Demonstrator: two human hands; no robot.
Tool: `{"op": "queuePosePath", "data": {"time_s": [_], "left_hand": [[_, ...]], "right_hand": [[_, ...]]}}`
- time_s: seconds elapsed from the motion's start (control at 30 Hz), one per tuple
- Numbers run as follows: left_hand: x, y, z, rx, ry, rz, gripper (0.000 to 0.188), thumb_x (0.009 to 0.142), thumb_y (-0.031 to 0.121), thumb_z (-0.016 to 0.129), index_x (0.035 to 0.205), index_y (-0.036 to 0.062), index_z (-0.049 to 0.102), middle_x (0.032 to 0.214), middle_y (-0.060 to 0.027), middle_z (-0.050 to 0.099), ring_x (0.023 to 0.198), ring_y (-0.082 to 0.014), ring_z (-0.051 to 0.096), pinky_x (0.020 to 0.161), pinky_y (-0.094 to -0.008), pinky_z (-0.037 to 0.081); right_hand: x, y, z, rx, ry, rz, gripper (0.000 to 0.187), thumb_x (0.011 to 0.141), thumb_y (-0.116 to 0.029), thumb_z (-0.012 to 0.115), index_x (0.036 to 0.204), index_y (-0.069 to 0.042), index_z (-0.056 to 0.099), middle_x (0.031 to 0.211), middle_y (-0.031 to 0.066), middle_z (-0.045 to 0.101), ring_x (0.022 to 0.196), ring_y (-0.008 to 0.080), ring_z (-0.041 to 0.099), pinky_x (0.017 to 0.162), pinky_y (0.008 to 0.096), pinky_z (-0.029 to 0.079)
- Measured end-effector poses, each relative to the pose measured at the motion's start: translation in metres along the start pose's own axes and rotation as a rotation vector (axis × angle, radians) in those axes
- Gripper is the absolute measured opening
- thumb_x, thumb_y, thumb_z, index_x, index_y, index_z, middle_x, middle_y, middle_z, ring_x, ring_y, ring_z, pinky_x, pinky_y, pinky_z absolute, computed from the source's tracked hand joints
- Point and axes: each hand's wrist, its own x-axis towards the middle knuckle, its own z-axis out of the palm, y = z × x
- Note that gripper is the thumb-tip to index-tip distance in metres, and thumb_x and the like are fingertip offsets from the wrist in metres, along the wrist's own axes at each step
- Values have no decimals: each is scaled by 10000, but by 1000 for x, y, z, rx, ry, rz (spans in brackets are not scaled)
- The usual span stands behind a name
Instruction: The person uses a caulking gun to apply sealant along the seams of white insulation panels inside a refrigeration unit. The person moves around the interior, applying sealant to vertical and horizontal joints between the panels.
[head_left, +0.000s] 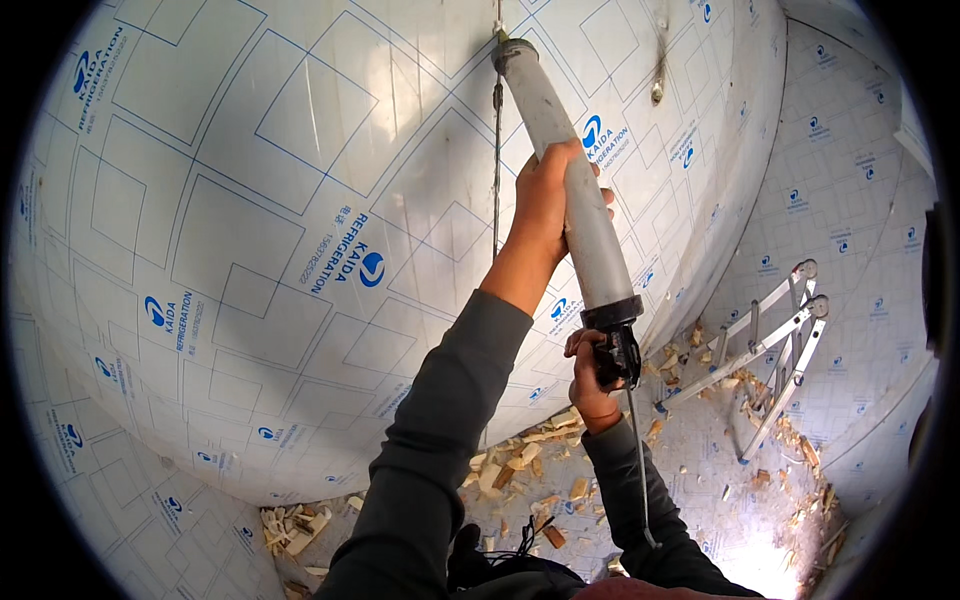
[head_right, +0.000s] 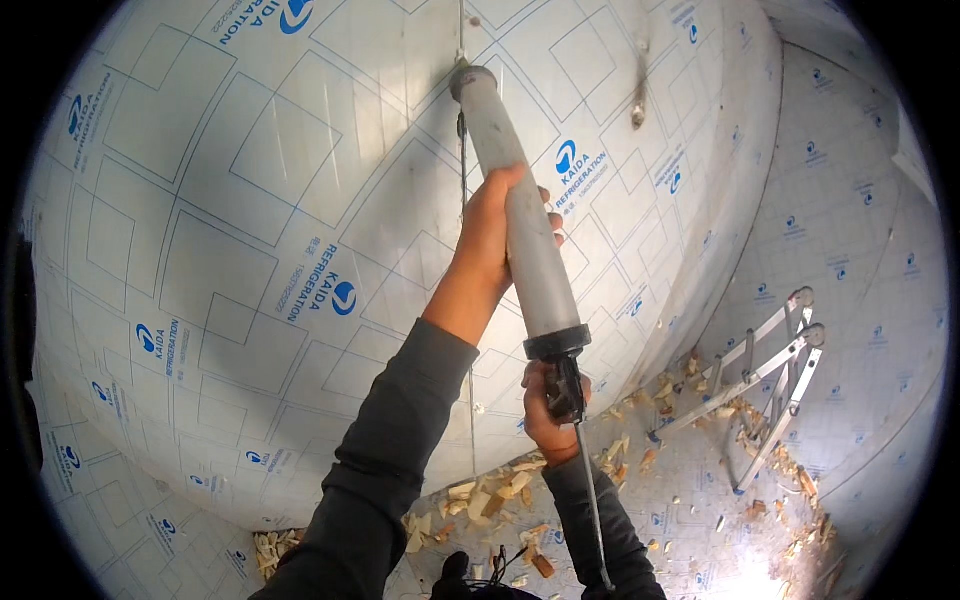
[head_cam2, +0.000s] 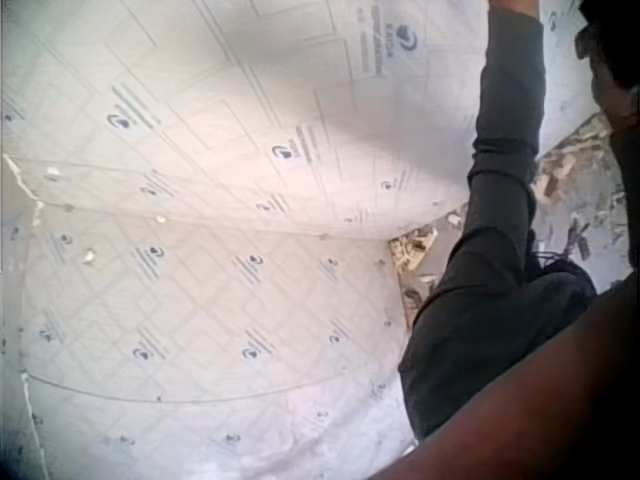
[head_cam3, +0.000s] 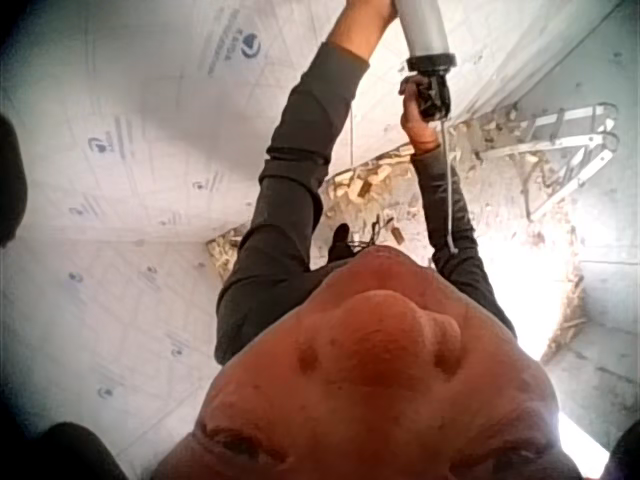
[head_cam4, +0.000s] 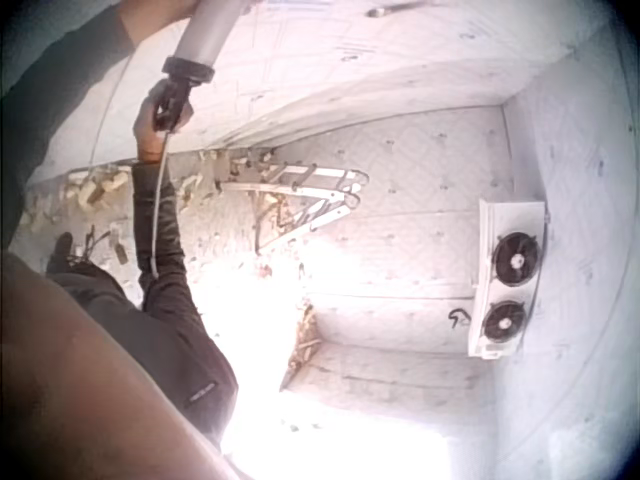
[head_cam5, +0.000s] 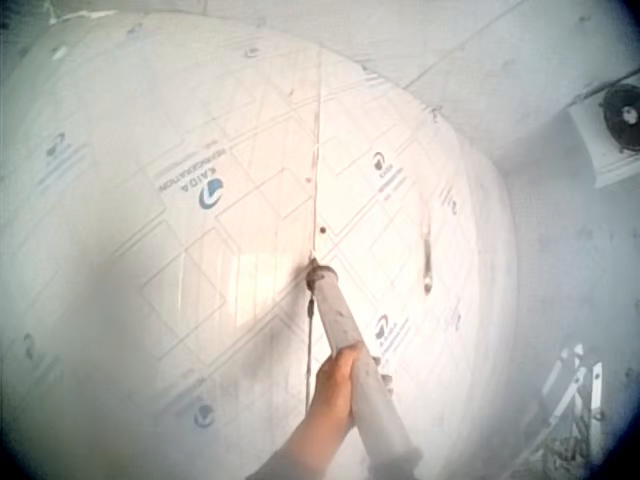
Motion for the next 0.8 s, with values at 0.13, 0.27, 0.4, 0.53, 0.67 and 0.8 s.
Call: {"op": "queuePosePath", "data": {"time_s": [0.13,0.27,0.4,0.53,0.67,0.8], "left_hand": [[-7,-5,-5,17,0,-2,555,906,426,661,1271,57,463,1072,-129,542,783,-278,644,635,-452,578],[-10,-16,-14,14,3,-17,571,886,425,670,1279,74,448,1054,-117,537,774,-266,638,639,-435,576],[-14,-23,-16,1,44,-1,506,860,405,672,1190,73,480,996,-123,556,712,-279,661,586,-449,579],[-22,-27,-17,38,61,-22,528,857,428,674,1206,89,470,998,-102,543,745,-269,651,610,-435,576],[-27,-31,-28,111,70,-43,584,861,485,672,1239,95,458,1024,-78,544,805,-245,632,648,-414,572],[-34,-35,-27,141,126,-56,576,874,504,654,1205,66,478,1022,-74,547,800,-240,630,634,-412,568]], "right_hand": [[-10,5,-13,-88,-72,21,87,893,28,615,814,-5,634,744,31,629,688,104,598,624,275,468],[-20,19,-19,-112,-76,-4,56,880,9,635,827,5,652,730,30,634,654,91,588,584,274,458],[-26,24,-18,-202,-43,-60,30,875,5,649,860,16,671,726,73,660,647,102,607,575,291,478],[-32,18,-19,-234,-32,-94,49,871,8,653,893,22,694,730,124,675,658,124,639,587,309,498],[-38,-2,-12,-238,-89,-54,67,873,4,652,912,23,703,734,144,679,656,139,649,591,315,499],[-46,-3,-12,-243,-97,-44,80,881,7,639,928,25,702,733,155,675,635,164,641,585,332,487]]}}
